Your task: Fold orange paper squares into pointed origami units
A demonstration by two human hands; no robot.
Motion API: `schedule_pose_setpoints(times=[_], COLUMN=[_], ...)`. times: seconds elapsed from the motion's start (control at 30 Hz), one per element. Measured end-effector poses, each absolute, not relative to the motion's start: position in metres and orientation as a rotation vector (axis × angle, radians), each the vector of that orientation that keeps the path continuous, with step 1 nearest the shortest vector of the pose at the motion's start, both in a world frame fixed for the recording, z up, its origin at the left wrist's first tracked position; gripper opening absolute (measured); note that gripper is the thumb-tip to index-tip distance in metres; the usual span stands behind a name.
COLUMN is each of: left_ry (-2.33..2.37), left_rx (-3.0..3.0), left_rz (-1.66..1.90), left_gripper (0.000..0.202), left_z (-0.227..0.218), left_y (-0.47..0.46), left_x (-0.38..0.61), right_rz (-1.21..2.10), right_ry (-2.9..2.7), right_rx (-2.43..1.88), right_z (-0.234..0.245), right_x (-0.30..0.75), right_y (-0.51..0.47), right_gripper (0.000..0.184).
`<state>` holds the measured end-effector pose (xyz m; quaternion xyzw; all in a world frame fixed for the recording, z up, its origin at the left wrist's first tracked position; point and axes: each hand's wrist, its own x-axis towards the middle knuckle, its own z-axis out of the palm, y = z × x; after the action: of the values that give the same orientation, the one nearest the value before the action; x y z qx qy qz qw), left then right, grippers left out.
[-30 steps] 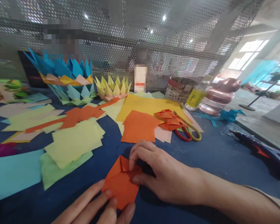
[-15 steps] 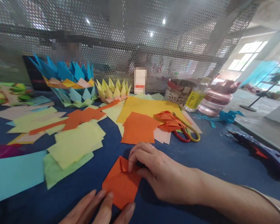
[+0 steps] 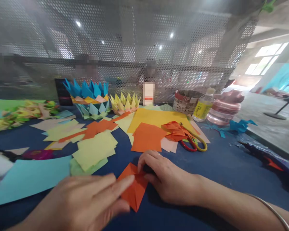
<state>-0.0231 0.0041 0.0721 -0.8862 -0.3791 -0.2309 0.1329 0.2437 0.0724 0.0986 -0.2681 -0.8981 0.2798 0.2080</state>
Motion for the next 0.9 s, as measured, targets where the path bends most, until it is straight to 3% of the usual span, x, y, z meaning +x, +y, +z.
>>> schedule_pose_setpoints(times=[0.1, 0.2, 0.33, 0.67, 0.9], left_ry=[-1.307, -1.637, -1.759, -1.913, -2.114], left_rx=[-2.793, -3.041, -3.182, -3.202, -3.204], left_rz=[-0.832, -0.655, -0.548, -0.533, -0.666], left_gripper=[0.037, 0.029, 0.019, 0.015, 0.009], left_z=[0.108, 0.124, 0.118, 0.096, 0.094], left_y=[0.035, 0.060, 0.070, 0.066, 0.062], left_x=[-0.021, -0.013, 0.001, 0.007, 0.004], right_rz=[0.739, 0.696, 0.638, 0.502, 0.407], right_ry=[-2.482, -2.459, -2.420, -2.404, -2.420], right_rx=[-0.729, -0.717, -0.699, -0.586, -0.552], right_z=[0.099, 0.098, 0.098, 0.103, 0.100], right_x=[0.244, 0.244, 0.244, 0.240, 0.240], right_y=[0.071, 0.070, 0.069, 0.061, 0.056], right_gripper=[0.029, 0.030, 0.034, 0.010, 0.015])
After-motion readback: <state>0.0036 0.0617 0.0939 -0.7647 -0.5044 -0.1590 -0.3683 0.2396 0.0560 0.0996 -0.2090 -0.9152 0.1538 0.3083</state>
